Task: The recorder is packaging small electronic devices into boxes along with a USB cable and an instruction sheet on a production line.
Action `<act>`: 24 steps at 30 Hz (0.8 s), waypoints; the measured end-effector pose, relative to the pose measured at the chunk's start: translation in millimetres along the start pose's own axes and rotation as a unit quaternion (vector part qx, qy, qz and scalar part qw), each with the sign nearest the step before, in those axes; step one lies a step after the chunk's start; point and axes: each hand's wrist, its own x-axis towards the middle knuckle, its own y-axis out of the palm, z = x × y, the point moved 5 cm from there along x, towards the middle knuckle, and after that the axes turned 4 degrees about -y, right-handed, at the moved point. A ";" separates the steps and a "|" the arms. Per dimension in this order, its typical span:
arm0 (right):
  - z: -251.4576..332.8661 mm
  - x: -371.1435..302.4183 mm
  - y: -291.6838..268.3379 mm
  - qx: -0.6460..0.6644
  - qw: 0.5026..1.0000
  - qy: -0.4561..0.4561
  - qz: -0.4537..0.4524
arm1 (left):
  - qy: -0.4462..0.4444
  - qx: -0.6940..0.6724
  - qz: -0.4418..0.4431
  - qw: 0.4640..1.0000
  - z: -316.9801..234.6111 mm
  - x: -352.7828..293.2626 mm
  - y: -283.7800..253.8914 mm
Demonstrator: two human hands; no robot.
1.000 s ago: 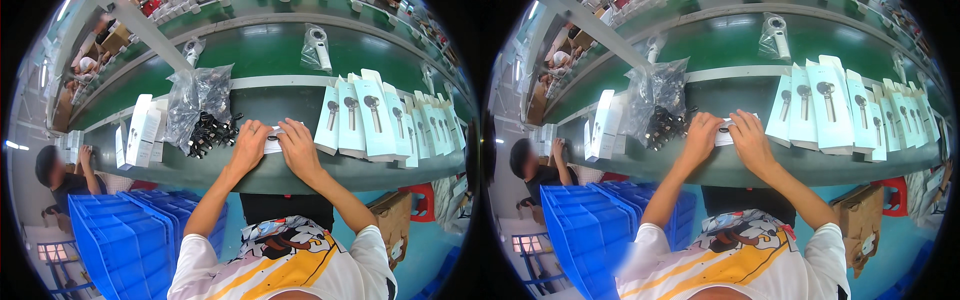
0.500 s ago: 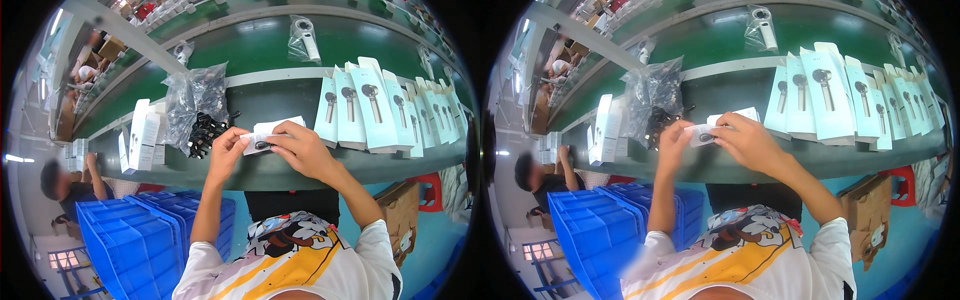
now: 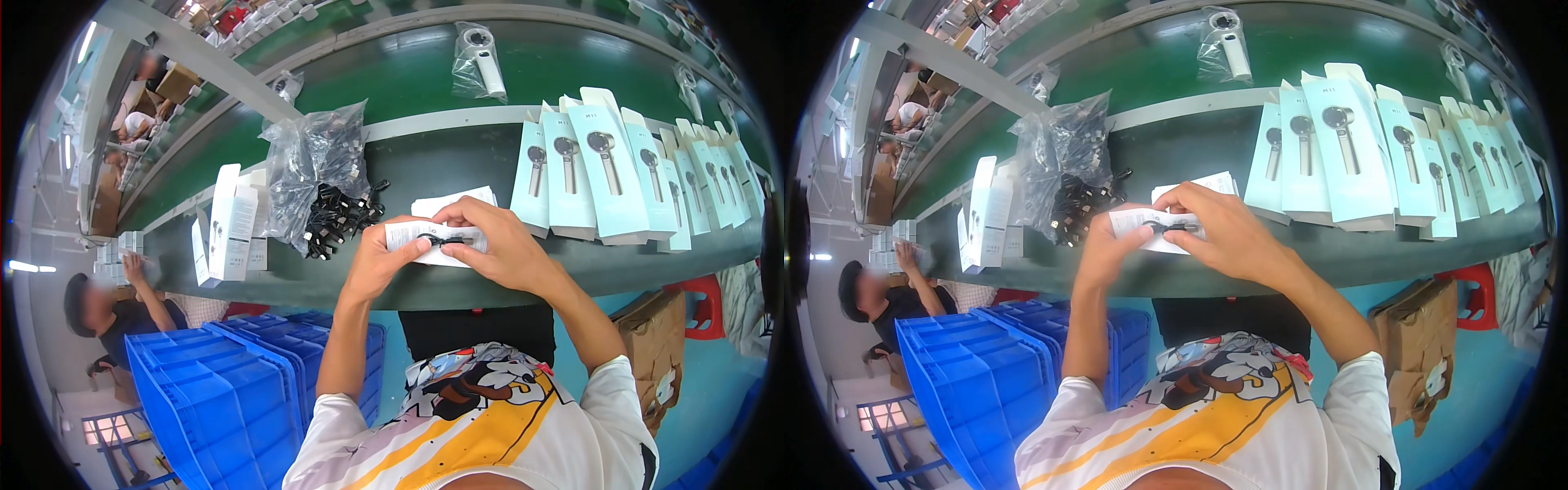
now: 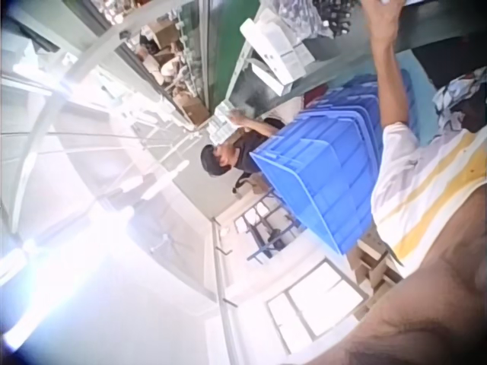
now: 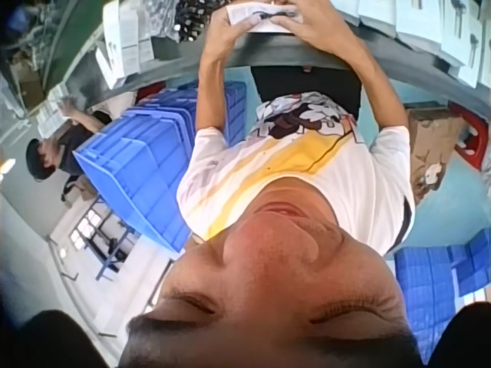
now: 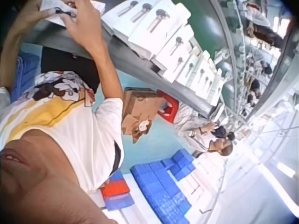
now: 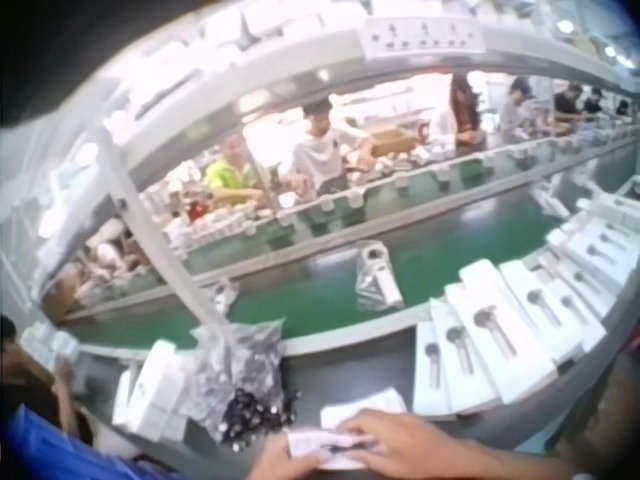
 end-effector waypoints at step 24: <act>6.3 -30.8 -15.3 -0.054 0.985 -0.111 -0.118 | -0.059 -0.167 -0.024 0.984 4.9 8.2 29.4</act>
